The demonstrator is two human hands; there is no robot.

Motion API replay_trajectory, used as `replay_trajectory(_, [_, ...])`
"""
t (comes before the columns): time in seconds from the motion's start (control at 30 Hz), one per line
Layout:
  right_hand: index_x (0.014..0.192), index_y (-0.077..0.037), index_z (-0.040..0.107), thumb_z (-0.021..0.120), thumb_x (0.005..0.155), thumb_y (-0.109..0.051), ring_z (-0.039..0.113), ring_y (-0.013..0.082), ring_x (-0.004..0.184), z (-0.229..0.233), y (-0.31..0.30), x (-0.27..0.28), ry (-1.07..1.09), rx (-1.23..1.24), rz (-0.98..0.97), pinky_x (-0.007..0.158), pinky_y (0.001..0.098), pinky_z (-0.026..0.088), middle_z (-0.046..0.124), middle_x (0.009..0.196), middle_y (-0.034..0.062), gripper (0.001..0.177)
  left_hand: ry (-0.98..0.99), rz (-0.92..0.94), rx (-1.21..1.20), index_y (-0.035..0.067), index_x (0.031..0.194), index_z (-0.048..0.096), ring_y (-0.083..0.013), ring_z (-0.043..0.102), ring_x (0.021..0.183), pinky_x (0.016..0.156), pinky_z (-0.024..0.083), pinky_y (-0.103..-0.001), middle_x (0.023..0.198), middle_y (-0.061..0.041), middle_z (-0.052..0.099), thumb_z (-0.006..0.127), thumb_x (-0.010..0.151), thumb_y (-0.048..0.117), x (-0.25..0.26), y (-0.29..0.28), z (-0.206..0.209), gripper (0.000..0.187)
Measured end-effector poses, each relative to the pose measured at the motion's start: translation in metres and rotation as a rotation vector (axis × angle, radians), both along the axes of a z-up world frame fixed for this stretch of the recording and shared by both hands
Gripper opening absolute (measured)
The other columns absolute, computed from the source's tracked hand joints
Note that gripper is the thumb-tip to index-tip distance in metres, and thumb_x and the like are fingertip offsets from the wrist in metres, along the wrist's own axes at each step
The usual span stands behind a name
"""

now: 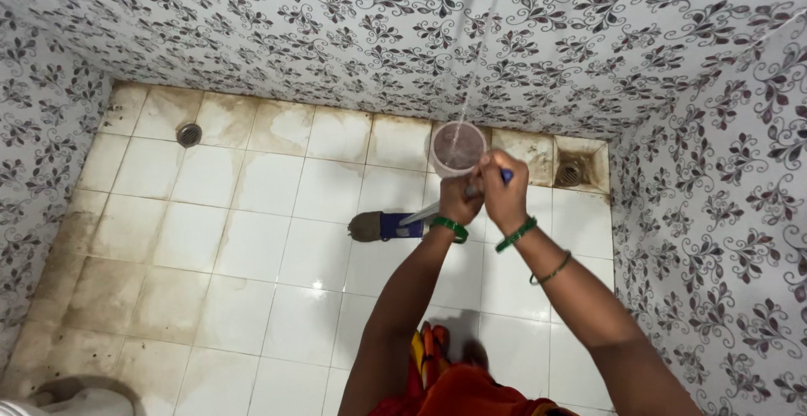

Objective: The person mops a tiled floor in a bathroom by dipping a mop into a bucket of water and repeatedly scrubbing the tile surfaces and corners.

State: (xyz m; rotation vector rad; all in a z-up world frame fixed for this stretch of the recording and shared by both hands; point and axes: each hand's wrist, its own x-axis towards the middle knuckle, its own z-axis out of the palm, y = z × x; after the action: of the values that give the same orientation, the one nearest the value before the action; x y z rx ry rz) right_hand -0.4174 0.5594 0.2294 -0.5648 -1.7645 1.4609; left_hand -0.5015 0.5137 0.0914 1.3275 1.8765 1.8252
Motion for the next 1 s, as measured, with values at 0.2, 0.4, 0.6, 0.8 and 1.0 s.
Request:
replay_trajectory(0.2, [0.081,0.001,0.054,0.050,0.110,-0.013,0.047,0.0070,0.055,0.003,0.062,-0.054,0.079,-0.104,0.037,0.051,0.0256,0.039,0.055,0.071,0.0031,0.032,-0.073,-0.019,-0.021,0.002,0.080,0.067,-0.0332,0.071,0.066,0.062,0.054,-0.041,0.071,-0.016,0.070,0.078,0.078,0.022,-0.042,0.056,0.001,0.023])
replay_trajectory(0.4, [0.086,0.001,0.058,0.053,0.107,-0.018,0.055,0.0121,0.061,0.014,0.104,-0.077,0.060,-0.259,0.071,0.057,0.0292,0.047,0.061,0.079,0.0057,0.029,0.048,0.043,-0.167,0.004,0.085,0.072,-0.0342,0.071,0.072,0.070,0.054,-0.043,0.075,-0.016,0.072,0.079,0.082,0.024,-0.061,0.098,-0.002,0.022])
replay_trajectory(0.6, [0.120,-0.007,0.063,0.040,0.102,-0.060,0.068,0.0129,0.105,0.029,0.168,-0.084,0.353,0.047,0.187,0.100,0.0303,0.055,0.070,0.104,0.0015,0.060,-0.049,0.077,-0.095,0.003,0.091,0.072,-0.0299,0.071,0.071,0.070,0.055,-0.040,0.077,-0.015,0.072,0.077,0.083,0.023,-0.075,0.123,-0.001,0.022])
replay_trajectory(0.8, [0.116,-0.003,0.076,0.075,0.100,-0.026,0.055,0.0124,0.083,0.010,0.298,-0.146,0.014,0.138,-0.317,0.077,0.0288,0.047,0.068,0.095,0.0044,0.028,0.004,0.131,-0.059,0.003,0.088,0.074,-0.0289,0.070,0.069,0.068,0.056,-0.040,0.075,-0.014,0.072,0.075,0.082,0.021,-0.094,0.138,0.010,0.019])
replay_trajectory(1.0, [0.111,-0.005,0.075,0.086,0.091,-0.014,0.067,0.0245,0.088,0.042,0.361,-0.212,-0.189,0.746,-0.549,0.081,0.0382,0.053,0.072,0.097,0.0091,0.024,0.001,0.111,-0.127,0.004,0.083,0.072,-0.0277,0.068,0.063,0.066,0.055,-0.040,0.071,-0.013,0.071,0.076,0.084,0.025,-0.094,0.150,0.003,0.021])
